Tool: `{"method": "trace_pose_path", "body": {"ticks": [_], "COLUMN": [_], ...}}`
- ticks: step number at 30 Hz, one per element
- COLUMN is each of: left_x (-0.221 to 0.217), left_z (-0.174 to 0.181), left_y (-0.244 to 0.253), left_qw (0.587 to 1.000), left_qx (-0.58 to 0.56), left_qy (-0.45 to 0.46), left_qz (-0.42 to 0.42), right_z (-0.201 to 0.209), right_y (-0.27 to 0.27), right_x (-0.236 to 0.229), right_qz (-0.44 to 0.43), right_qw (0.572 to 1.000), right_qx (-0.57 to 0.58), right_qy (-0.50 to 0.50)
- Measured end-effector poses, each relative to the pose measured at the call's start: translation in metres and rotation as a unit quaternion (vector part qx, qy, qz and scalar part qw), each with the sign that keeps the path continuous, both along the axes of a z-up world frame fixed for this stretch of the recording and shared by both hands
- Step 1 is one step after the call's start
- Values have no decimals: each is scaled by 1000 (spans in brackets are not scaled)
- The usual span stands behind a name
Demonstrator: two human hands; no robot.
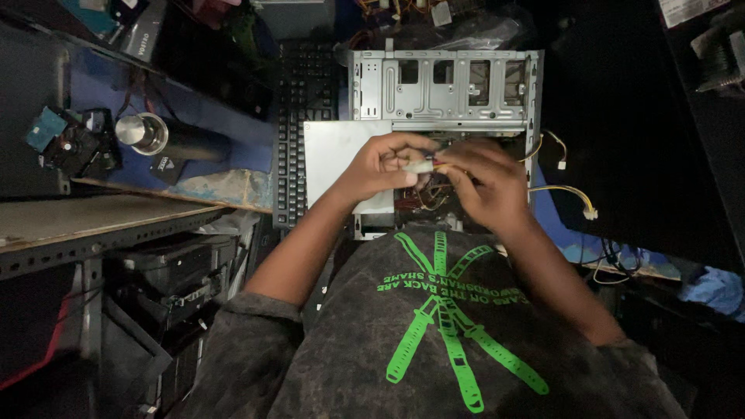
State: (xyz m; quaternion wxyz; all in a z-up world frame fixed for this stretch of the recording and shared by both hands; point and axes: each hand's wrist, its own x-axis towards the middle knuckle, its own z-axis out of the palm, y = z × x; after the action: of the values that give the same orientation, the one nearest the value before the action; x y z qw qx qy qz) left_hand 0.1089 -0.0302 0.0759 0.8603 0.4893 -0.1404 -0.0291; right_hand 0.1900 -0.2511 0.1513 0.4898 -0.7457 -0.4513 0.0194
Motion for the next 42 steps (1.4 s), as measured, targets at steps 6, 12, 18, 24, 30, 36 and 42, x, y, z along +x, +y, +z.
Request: {"method": "trace_pose_path", "body": {"ticks": [6, 12, 18, 24, 30, 36, 42], "left_x": [1, 2, 1, 0, -2, 3, 1], "left_z": [13, 19, 11, 12, 24, 27, 18], "left_y": [-3, -17, -23, -24, -19, -16, -16], "left_qw": [988, 963, 963, 946, 956, 953, 971], "left_qx": [65, 258, 268, 322, 292, 292, 229], "left_qy": [73, 54, 26, 28, -28, -81, -65], "left_qz": [-116, -59, -14, 2, -17, -14, -25], "right_z": [-3, -3, -43, -70, -78, -74, -81], "right_y": [-12, -38, -51, -50, -50, -53, -54], "right_x": [1, -33, -46, -43, -52, -61, -64], "right_qz": [19, -118, -77, -65, -80, -110, -112], "right_qw": [982, 992, 872, 888, 917, 918, 917], "right_qx": [48, 6, -16, 3, 45, 59, 69], "right_qy": [-181, -34, 484, 455, 387, 377, 378]}}
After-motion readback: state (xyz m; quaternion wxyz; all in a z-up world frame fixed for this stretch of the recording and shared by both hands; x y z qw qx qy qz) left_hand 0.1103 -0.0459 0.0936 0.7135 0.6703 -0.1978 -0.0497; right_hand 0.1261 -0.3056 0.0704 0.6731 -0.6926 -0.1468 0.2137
